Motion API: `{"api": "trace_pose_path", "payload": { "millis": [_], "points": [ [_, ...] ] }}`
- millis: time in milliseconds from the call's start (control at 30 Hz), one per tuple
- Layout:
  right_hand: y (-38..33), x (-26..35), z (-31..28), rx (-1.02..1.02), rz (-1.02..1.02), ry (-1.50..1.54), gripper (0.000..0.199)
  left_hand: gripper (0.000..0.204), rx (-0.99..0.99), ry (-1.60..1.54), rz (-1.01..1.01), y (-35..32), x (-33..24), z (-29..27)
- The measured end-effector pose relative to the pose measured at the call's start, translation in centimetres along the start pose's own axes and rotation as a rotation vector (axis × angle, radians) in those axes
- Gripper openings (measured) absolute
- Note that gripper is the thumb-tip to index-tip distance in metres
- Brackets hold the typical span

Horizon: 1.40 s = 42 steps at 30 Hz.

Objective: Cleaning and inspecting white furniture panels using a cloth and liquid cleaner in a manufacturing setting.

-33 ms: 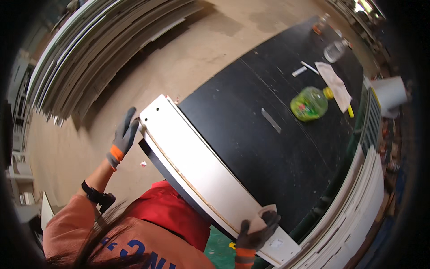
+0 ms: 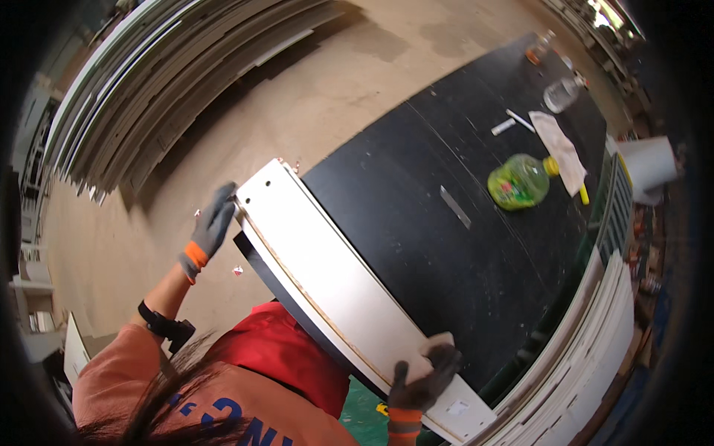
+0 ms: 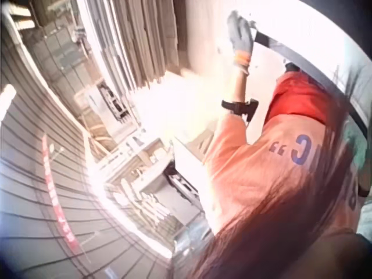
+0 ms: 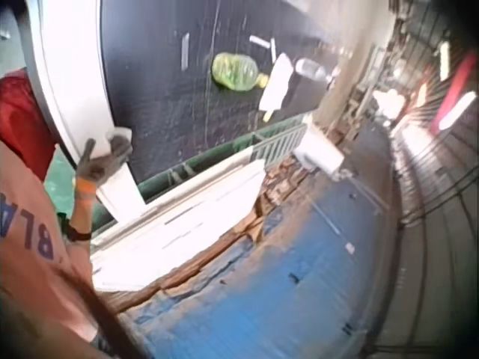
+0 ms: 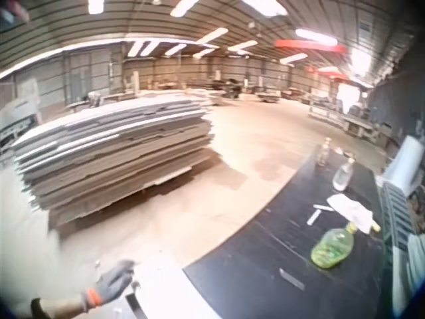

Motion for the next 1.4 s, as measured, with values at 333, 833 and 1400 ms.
{"api": "trace_pose_path", "payload": {
  "millis": [333, 833, 1400],
  "points": [
    [13.5, 34.5, 25.4, 0.206, -0.951, -0.333, 0.069, 0.043, -0.041, -0.351, -0.085, 0.3, 3.3, 1.5],
    [9.5, 15.2, 11.1, 0.269, -0.420, -0.240, 0.083, 0.050, -0.097, -0.848, -0.202, -0.6, 5.6, 1.0],
    [5.4, 27.7, 27.1, 1.327, -0.084, 0.703, 0.061, 0.044, 0.140, -0.511, -0.032, 0.6, 3.7, 0.3]
  ]
}}
Point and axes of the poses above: each hand's wrist, its own y-axis towards the middle knuckle, its own z-axis out of the palm, x = y × z, the point moved 10 cm from there along y, towards the middle knuckle, and after that the axes turned 5 degrees about -y, right-handed, at the moved point
